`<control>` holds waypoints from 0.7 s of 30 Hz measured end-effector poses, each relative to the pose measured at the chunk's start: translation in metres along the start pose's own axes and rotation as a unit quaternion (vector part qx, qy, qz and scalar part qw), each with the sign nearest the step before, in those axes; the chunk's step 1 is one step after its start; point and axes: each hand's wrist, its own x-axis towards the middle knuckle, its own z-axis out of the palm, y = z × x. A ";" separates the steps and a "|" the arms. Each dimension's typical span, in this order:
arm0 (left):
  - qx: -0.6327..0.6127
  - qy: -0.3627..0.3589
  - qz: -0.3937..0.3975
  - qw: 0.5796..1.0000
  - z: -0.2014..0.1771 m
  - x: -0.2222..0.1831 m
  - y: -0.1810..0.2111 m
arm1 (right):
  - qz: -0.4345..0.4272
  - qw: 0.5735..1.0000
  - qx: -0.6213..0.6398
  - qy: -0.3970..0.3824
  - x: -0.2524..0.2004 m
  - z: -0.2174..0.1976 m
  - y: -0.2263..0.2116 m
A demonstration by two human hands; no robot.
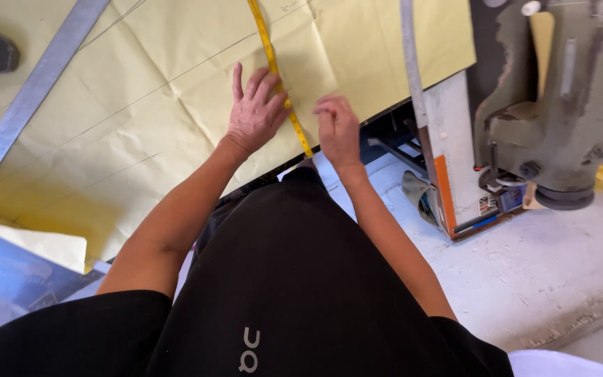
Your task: Measuring and marking lines on yellow pattern paper or fabric using rulers and a measuring tape on a workbench.
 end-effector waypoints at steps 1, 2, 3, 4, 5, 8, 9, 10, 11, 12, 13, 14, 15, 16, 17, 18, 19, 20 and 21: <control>-0.004 0.006 0.008 1.000 0.013 0.004 0.008 | -0.003 1.000 -0.005 0.008 -0.010 -0.004 0.000; -0.047 0.039 0.027 0.998 0.025 0.007 0.014 | 0.120 0.990 0.057 -0.048 -0.018 -0.004 -0.001; -0.090 0.072 0.047 0.992 0.036 0.010 0.019 | 0.240 0.958 0.118 -0.103 -0.026 -0.005 -0.001; -0.089 0.074 0.051 0.992 0.037 0.013 0.026 | 0.237 0.959 0.118 -0.100 -0.030 -0.016 -0.018; -0.123 0.077 0.023 0.989 0.038 0.016 0.032 | 0.254 0.943 0.183 -0.109 -0.034 -0.026 -0.035; -0.139 0.077 -0.048 0.986 0.054 0.018 0.023 | 0.297 0.915 0.256 -0.098 -0.069 -0.068 -0.024; -0.123 0.070 -0.099 0.985 0.064 0.016 0.018 | 0.333 0.901 0.265 -0.084 -0.088 -0.085 -0.009; -0.136 0.069 -0.088 0.984 0.059 0.008 0.008 | 0.335 0.903 0.261 -0.068 -0.107 -0.104 0.014; -0.106 0.025 -0.090 0.990 0.058 0.002 -0.002 | 0.371 0.880 0.297 -0.026 -0.127 -0.124 0.038; -0.085 -0.019 -0.083 0.993 0.064 0.001 -0.006 | 0.406 0.852 0.330 0.030 -0.154 -0.149 0.060; -0.106 -0.021 -0.063 0.992 0.055 0.005 0.010 | 0.407 0.852 0.324 0.058 -0.163 -0.169 0.078; -0.103 -0.088 -0.032 0.990 0.042 0.006 0.024 | 0.400 0.833 0.358 0.134 -0.174 -0.188 0.094; -0.098 -0.152 0.002 0.983 0.028 0.007 0.036 | 0.388 0.810 0.389 0.208 -0.187 -0.207 0.110; -0.102 -0.152 0.014 0.983 0.018 0.014 0.056 | 0.384 0.808 0.389 0.220 -0.178 -0.220 0.101; -0.162 -0.239 0.024 0.957 0.006 0.020 0.074 | 0.378 0.787 0.401 0.276 -0.169 -0.233 0.091; -0.214 -0.326 0.027 0.920 -0.009 0.020 0.091 | 0.374 0.765 0.413 0.323 -0.158 -0.243 0.083; -0.212 -0.327 0.030 0.920 -0.005 0.016 0.103 | 0.373 0.763 0.415 0.325 -0.153 -0.248 0.099; -0.220 -0.285 0.005 0.933 -0.004 0.009 0.113 | 0.370 0.757 0.404 0.357 -0.144 -0.250 0.115; -0.227 -0.243 -0.020 0.943 -0.004 0.002 0.121 | 0.367 0.749 0.392 0.388 -0.135 -0.250 0.130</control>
